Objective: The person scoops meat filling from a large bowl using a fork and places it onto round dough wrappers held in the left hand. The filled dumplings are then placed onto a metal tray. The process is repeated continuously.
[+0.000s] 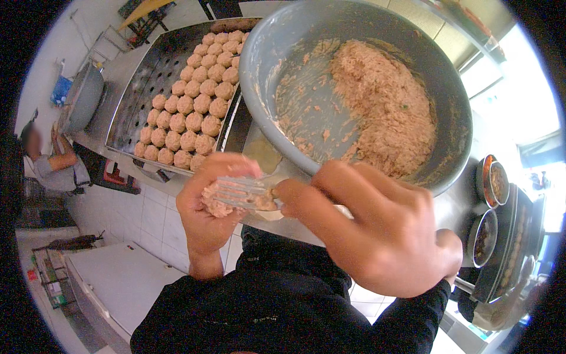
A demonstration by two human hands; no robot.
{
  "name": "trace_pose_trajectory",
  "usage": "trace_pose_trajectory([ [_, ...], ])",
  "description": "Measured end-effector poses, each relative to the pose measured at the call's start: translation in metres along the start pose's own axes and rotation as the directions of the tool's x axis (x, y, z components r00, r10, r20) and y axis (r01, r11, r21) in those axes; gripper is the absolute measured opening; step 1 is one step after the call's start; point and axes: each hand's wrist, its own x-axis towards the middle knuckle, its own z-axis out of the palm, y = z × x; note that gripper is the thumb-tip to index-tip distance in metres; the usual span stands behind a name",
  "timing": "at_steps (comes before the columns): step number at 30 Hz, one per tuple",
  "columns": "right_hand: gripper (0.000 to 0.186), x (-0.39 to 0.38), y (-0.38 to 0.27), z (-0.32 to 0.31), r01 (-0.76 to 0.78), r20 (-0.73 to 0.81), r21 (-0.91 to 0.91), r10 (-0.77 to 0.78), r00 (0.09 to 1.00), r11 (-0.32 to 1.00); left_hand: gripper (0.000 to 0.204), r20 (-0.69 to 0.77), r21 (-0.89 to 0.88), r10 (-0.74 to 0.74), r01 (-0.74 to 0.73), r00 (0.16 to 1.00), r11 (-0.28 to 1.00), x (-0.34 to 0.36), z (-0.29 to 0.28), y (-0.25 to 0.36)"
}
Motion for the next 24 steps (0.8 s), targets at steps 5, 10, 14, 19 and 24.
trace_pose_trajectory([
  [5, 0.018, 0.001, 0.001, -0.002, 0.008, 0.074, 0.059, -0.012, 0.997, 0.998, 0.028, 0.042, 0.030, -0.025, 0.023, 0.999, 0.999, 0.001, -0.005, -0.008],
  [10, 0.025, -0.003, 0.003, -0.001, -0.017, 0.200, 0.148, -0.013, 0.980, 0.989, 0.026, 0.017, 0.116, -0.042, 0.040, 0.999, 0.992, -0.003, 0.001, -0.009],
  [14, 0.028, -0.007, 0.002, 0.007, -0.023, 0.210, 0.064, 0.009, 0.978, 0.998, 0.025, 0.027, 0.190, -0.007, 0.001, 1.000, 0.982, -0.003, 0.003, -0.004],
  [19, 0.033, -0.008, 0.000, 0.020, 0.064, 0.044, -0.109, -0.059, 0.997, 0.992, 0.027, 0.038, 0.210, 0.031, -0.038, 0.999, 0.977, -0.002, 0.008, -0.002],
  [24, 0.032, -0.012, 0.004, 0.011, 0.134, -0.018, -0.326, -0.148, 0.989, 0.936, 0.025, -0.055, 0.186, 0.058, -0.047, 0.997, 0.982, -0.002, 0.013, -0.009],
])
